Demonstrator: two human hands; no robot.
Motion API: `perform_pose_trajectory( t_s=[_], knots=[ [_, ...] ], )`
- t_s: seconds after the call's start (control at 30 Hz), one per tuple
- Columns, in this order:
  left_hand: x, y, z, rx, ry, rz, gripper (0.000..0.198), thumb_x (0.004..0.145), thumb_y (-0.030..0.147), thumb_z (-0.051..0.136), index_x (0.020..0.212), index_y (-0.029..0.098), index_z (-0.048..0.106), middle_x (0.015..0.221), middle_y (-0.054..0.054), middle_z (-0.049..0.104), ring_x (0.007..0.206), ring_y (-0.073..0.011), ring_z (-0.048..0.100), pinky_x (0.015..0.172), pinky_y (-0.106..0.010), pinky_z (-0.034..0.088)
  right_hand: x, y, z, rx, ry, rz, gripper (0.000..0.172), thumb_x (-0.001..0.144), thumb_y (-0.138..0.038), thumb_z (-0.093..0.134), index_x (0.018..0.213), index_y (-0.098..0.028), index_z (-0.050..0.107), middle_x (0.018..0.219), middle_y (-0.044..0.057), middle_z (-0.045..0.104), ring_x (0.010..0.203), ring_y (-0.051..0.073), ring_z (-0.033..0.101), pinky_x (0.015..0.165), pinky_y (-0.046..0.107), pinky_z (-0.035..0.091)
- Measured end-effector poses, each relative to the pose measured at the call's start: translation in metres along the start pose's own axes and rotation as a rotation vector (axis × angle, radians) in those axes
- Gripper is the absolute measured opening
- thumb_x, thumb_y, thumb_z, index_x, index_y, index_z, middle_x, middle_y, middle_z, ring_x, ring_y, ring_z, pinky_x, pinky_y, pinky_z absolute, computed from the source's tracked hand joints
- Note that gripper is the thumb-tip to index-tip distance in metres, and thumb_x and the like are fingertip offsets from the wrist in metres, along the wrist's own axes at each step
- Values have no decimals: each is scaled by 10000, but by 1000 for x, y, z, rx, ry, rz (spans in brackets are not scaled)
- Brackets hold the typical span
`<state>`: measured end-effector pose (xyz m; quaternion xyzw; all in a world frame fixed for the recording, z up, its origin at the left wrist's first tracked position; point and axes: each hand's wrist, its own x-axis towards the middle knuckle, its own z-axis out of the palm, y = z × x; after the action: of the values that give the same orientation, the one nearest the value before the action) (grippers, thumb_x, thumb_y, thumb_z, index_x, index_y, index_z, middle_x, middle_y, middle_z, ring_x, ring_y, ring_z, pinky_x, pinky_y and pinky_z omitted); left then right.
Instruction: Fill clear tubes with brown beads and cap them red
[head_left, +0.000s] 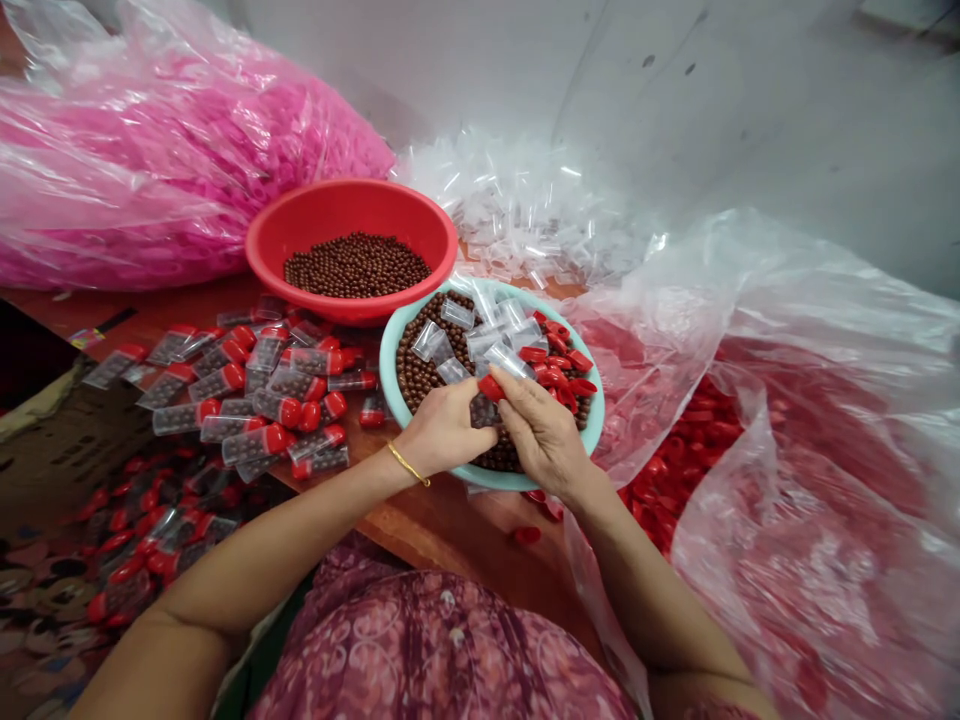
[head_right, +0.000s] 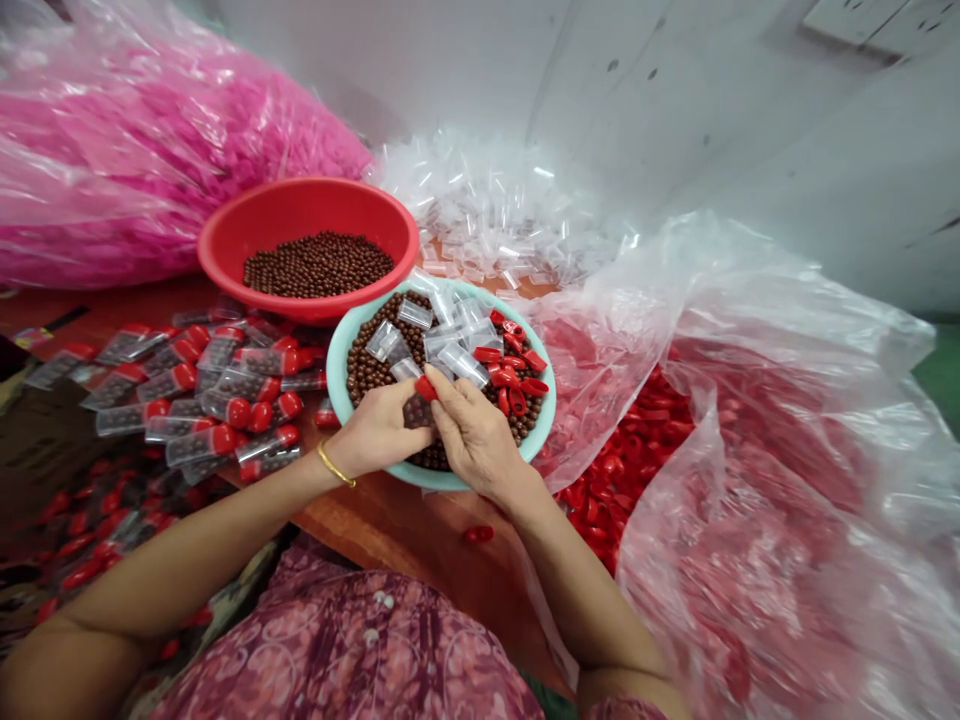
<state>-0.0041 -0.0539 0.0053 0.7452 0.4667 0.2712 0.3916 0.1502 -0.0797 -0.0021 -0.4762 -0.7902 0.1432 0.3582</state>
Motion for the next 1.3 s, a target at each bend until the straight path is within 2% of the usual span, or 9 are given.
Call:
perform_pose_trajectory(
  t_s=[0.17,0.5,0.6,0.77,0.93,1.07,1.13,1.23,1.3],
  knots=[
    [-2,1,-3,-62,35,-42,150,659,255,571,660,189,437,593,41,479,558,-104,426,537,-230,293,-5,-4,9,58,197,60,407,946,-292,367,1296,-191,548,1194,111,646,1093,207,608,960,382,480],
    [-6,1,0,48,20,-24,168,687,259,550,656,199,397,560,42,435,517,-106,388,521,-241,251,-4,-3,-5,8,9,-1,438,933,-294,390,1339,-179,507,938,85,692,864,177,656,803,309,532],
    [-7,2,-1,60,26,-31,164,675,258,559,654,198,408,558,41,450,517,-110,410,521,-240,267,-6,-4,-5,-2,9,-43,451,936,-280,382,1366,-183,474,946,89,691,812,164,654,757,294,539],
    [-6,4,-2,148,10,-54,126,660,258,565,672,198,455,576,23,490,543,-132,459,535,-248,301,-11,-2,1,63,68,-56,451,935,-257,388,1377,-205,461,989,84,705,894,172,661,812,302,529],
    [-5,7,-2,207,-31,-56,96,652,258,563,707,194,516,605,-7,552,583,-162,515,552,-256,337,-18,-2,4,150,79,100,439,925,-346,411,1328,-218,526,975,85,699,841,195,660,762,340,541],
    [-6,9,-4,152,-30,-60,64,651,239,546,650,190,505,562,7,524,544,-139,477,540,-251,321,-21,-9,2,390,16,408,457,916,-411,429,1327,-236,527,685,15,613,442,112,511,444,277,478],
    [-6,9,-5,131,-27,-51,64,654,238,538,642,187,500,555,11,514,536,-132,461,538,-250,315,-21,-13,2,478,-1,497,479,905,-439,447,1333,-236,521,592,-20,532,375,91,429,375,256,422],
    [-6,8,-4,155,-12,-44,78,645,250,549,674,185,518,577,2,533,544,-138,470,547,-255,331,-19,-16,3,478,29,513,485,902,-448,452,1332,-234,525,574,-19,516,389,101,431,381,264,433],
    [-6,7,-3,177,-16,-48,92,640,250,558,699,183,537,597,-7,556,554,-146,491,559,-258,355,-18,-15,3,404,39,461,467,912,-438,431,1323,-242,533,646,11,593,467,129,513,457,291,497]
  ],
)
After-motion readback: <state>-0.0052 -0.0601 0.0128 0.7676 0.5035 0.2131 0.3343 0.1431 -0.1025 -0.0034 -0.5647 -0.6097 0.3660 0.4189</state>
